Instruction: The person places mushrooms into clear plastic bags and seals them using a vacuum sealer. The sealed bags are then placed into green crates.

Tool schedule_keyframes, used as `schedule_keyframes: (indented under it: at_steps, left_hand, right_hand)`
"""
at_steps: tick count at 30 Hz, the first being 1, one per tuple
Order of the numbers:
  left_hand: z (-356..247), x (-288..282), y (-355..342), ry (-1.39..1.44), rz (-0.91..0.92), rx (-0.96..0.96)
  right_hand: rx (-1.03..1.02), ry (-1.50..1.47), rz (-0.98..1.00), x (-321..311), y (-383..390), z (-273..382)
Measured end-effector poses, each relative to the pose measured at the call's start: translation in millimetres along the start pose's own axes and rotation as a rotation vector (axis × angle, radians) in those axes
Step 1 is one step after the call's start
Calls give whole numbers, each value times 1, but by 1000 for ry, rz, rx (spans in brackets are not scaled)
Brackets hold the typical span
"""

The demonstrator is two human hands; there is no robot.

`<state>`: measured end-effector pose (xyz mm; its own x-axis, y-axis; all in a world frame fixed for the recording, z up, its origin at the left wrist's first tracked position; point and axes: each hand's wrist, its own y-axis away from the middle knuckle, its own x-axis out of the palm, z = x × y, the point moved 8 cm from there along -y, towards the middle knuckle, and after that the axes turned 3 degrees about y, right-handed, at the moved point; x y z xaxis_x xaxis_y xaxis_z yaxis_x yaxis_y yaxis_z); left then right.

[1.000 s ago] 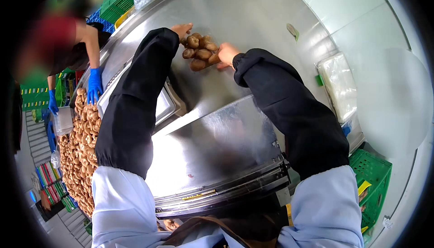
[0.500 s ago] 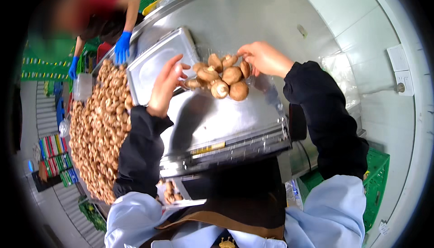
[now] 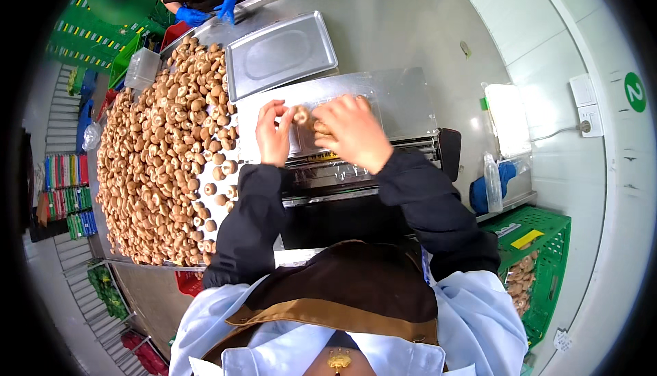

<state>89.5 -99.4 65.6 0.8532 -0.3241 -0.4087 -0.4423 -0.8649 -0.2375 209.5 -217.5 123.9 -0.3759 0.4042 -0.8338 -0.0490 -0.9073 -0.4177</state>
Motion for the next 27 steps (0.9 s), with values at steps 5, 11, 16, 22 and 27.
schedule_keyframes:
  at_steps: [5,11,16,22,27]
  left_hand:
    - [3,29,-17,-357,158,138]
    - [9,29,-21,-151,191,168]
    - [-4,13,-12,-85,75,165]
    - [-26,66,14,-316,230,390]
    - [-22,64,-10,-247,304,436]
  right_hand:
    - [308,-265,77,22,-1,-35]
    - [56,-207,-4,17,-6,-24]
    - [186,-75,-297,-31,6,-54]
    - [8,125,279,29,31,-50]
    - [119,209,199,39,25,-43]
